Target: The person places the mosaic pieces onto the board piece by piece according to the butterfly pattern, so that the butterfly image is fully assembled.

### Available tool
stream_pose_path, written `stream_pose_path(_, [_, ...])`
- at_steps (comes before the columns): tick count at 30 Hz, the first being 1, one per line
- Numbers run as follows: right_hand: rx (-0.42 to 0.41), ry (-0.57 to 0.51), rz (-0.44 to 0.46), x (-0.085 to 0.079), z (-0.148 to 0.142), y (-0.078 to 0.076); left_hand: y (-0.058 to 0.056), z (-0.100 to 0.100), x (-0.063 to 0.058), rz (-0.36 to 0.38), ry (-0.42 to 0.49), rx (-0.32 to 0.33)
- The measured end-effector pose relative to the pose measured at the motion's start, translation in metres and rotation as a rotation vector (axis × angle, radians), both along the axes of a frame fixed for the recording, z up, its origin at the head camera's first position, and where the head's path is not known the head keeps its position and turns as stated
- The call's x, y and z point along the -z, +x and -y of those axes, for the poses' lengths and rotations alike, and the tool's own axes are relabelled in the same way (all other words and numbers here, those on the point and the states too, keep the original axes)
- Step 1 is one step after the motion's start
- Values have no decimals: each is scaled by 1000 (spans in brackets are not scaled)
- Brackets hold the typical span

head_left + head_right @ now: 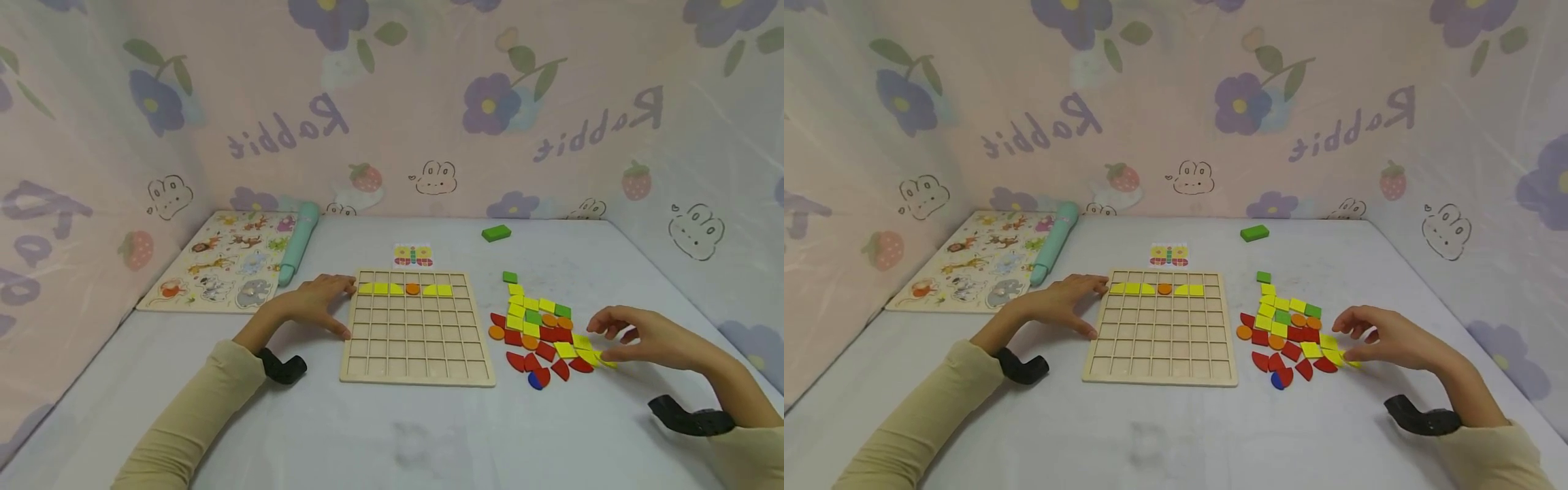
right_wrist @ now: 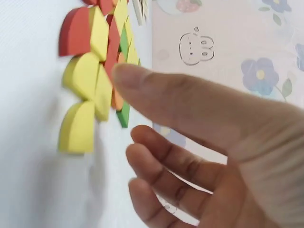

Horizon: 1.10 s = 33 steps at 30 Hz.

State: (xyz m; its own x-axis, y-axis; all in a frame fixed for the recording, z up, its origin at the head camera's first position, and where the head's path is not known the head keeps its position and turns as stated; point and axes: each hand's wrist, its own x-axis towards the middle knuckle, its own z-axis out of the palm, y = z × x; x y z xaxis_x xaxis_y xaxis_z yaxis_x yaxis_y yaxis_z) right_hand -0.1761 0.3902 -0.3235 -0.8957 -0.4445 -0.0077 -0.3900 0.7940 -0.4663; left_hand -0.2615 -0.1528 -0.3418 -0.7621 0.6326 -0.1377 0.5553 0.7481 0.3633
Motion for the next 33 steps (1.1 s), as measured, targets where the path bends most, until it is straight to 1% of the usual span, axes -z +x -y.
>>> stream_pose_path(5, [-39,-2,34,6,-13,8,-1,0,-2,-8,-4,3])
stream_pose_path(11, [-65,-17,45,16,-15,11,1,0,-2,-5,-4,0])
stream_pose_path(15, [-44,-6,12,21,-15,11,0,0,-1,-4,-7,-2])
stream_pose_path(21, [-17,15,-67,25,-18,9,-1,-1,-1,-7,-11,0])
stream_pose_path(23, [1,18,-92,26,-19,8,-1,-1,-1,-10,-10,1])
stream_pose_path(26, [60,23,-107,29,-17,7,0,-1,-2,-9,-6,0])
stream_pose_path(29, [130,31,-93,31,-13,6,0,-1,-2,-5,-3,-2])
stream_pose_path(33, [179,45,-72,33,-10,6,1,0,-2,-7,-2,-1])
